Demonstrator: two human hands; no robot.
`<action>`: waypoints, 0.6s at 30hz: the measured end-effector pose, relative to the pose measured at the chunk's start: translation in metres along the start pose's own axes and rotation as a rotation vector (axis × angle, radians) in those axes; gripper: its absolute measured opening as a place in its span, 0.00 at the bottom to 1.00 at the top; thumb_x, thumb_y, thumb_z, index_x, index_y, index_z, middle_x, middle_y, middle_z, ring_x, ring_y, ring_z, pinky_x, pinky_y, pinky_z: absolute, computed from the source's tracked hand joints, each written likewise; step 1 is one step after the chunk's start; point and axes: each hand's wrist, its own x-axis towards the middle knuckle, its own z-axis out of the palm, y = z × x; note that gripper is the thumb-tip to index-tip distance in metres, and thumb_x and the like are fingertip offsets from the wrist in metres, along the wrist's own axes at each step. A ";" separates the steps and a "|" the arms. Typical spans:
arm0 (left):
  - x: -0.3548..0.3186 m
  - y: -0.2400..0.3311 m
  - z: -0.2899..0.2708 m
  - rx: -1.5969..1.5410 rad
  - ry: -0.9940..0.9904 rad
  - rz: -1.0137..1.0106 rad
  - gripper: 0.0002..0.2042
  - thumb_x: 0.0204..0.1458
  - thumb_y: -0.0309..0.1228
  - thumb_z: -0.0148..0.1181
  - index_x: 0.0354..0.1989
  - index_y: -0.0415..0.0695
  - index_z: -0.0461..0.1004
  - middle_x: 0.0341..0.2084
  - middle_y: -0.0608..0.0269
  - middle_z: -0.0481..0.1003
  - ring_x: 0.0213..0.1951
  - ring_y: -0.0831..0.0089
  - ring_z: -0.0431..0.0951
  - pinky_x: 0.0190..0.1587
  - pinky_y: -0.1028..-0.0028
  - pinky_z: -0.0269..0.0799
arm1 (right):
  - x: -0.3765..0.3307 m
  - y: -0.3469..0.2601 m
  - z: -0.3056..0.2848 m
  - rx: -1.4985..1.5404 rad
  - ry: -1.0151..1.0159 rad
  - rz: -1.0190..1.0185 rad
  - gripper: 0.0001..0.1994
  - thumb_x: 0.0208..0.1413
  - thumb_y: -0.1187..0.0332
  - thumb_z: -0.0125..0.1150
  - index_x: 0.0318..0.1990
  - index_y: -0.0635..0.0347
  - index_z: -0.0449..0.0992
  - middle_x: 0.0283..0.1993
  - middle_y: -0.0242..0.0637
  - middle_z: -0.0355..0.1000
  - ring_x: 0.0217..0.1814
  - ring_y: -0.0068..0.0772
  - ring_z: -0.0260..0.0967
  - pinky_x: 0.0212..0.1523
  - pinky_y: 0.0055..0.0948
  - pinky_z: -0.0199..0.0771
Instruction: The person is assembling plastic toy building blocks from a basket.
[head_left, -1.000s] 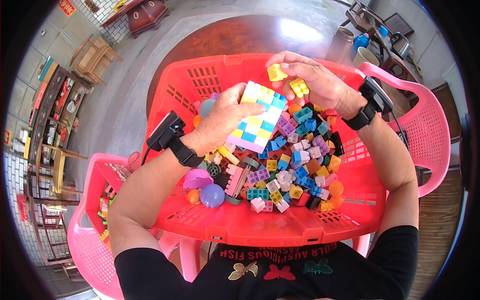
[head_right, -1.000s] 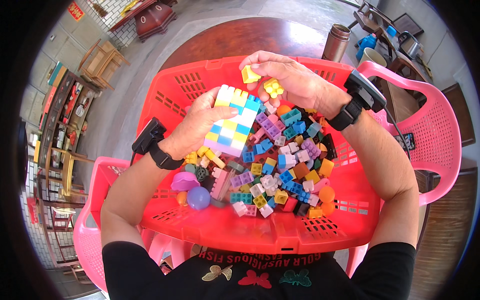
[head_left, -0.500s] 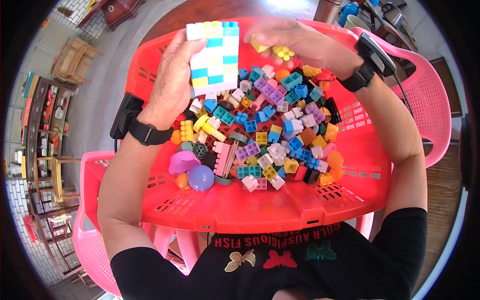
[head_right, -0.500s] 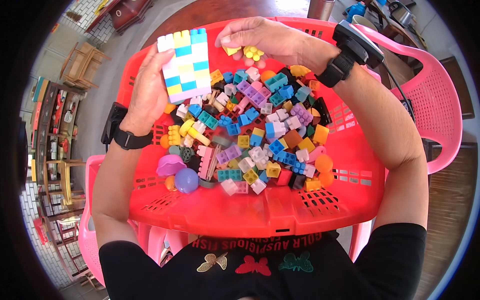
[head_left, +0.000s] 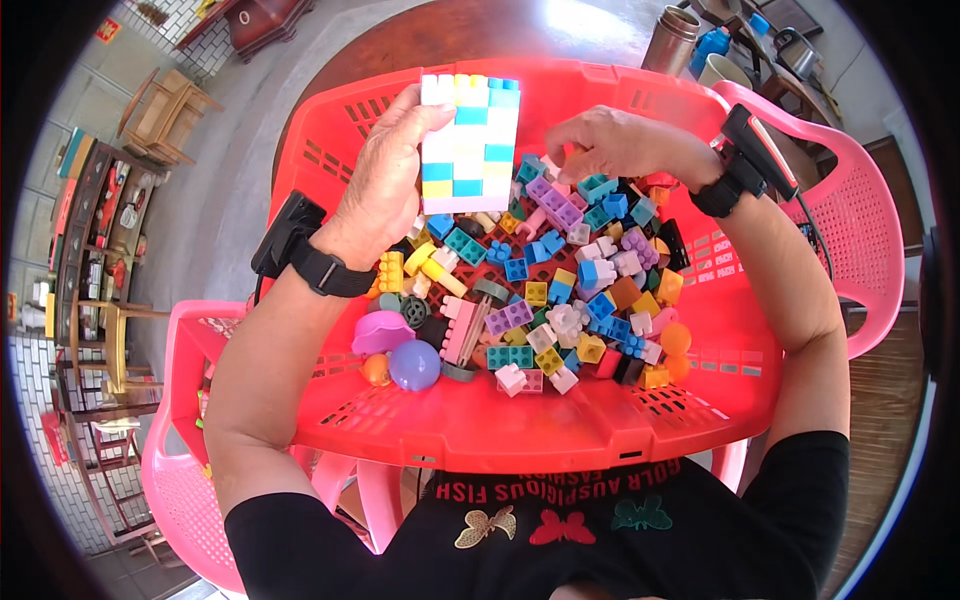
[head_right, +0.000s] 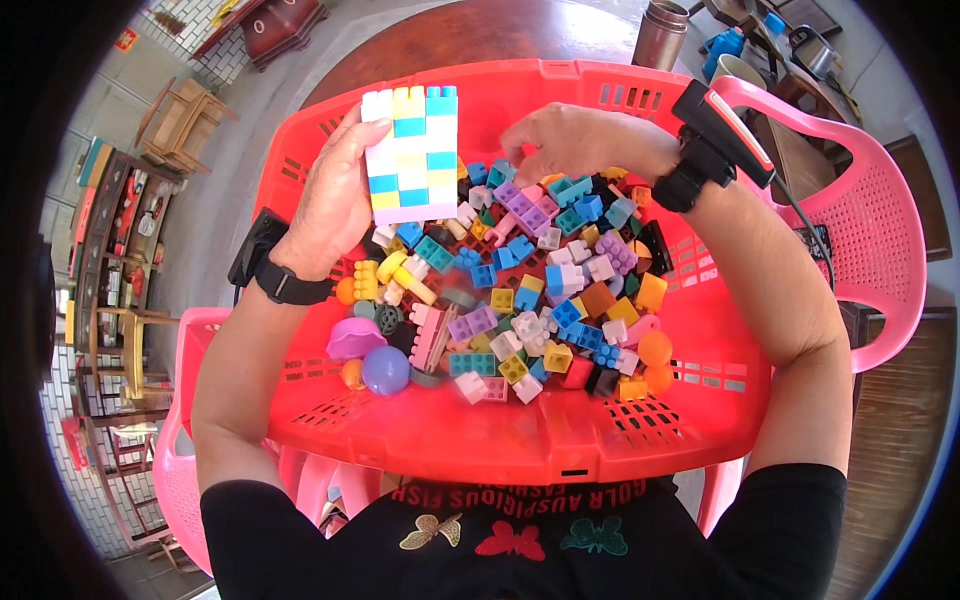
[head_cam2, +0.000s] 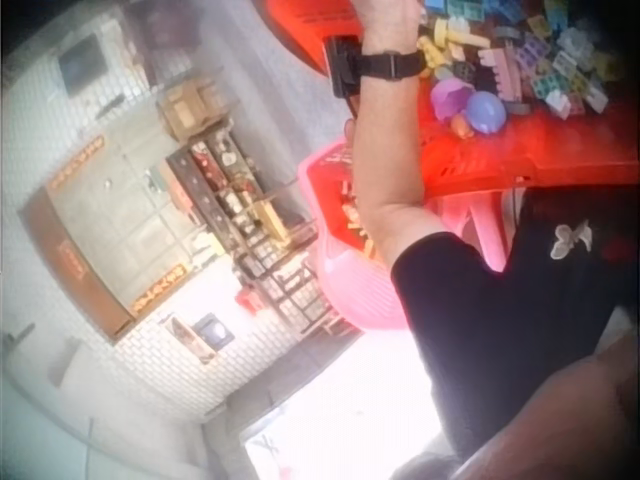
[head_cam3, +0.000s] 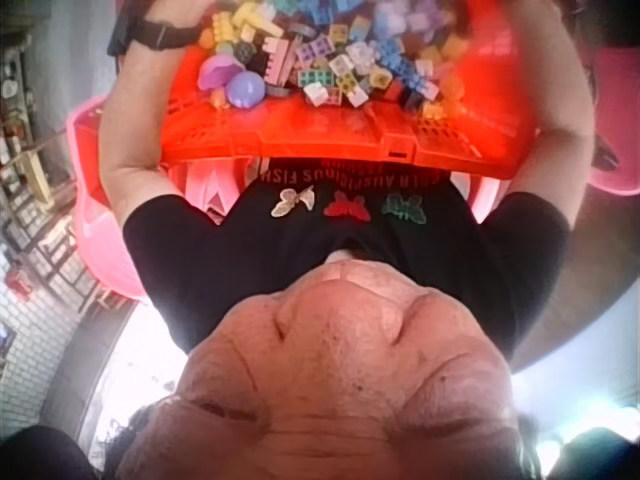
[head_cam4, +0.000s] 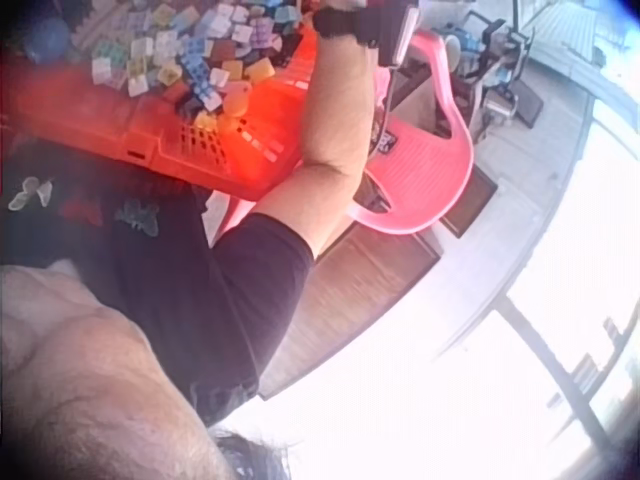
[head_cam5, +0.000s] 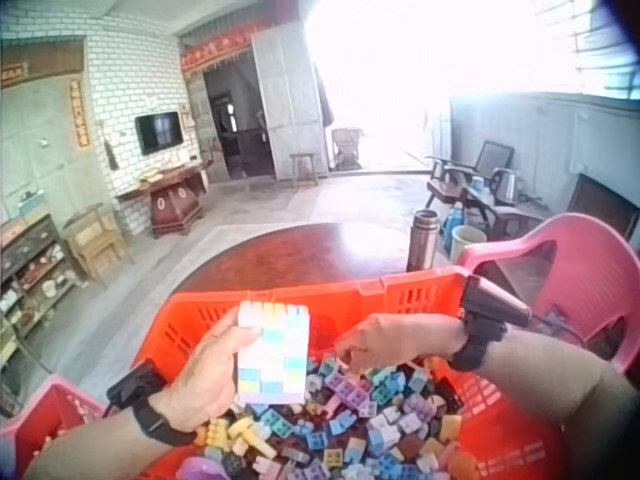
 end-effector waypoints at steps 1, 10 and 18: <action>0.000 0.001 0.001 0.003 -0.011 0.004 0.13 0.56 0.31 0.50 0.49 0.41 0.68 0.41 0.61 0.74 0.42 0.74 0.77 0.44 0.73 0.75 | -0.004 0.008 0.001 -0.071 -0.030 0.015 0.10 0.49 0.62 0.58 0.34 0.58 0.72 0.28 0.39 0.70 0.30 0.39 0.68 0.34 0.36 0.68; 0.005 0.000 -0.001 -0.027 -0.024 -0.035 0.14 0.56 0.32 0.48 0.49 0.39 0.68 0.43 0.59 0.73 0.45 0.73 0.75 0.48 0.72 0.72 | -0.002 0.045 0.009 -0.411 -0.193 0.216 0.15 0.50 0.64 0.44 0.34 0.66 0.74 0.31 0.46 0.72 0.35 0.47 0.70 0.35 0.43 0.70; 0.002 0.000 -0.009 -0.007 0.015 -0.021 0.14 0.56 0.32 0.49 0.49 0.39 0.68 0.42 0.60 0.73 0.45 0.74 0.74 0.49 0.73 0.71 | -0.008 0.005 -0.001 -0.491 -0.147 0.274 0.16 0.49 0.59 0.52 0.35 0.64 0.76 0.34 0.44 0.74 0.39 0.47 0.71 0.37 0.43 0.72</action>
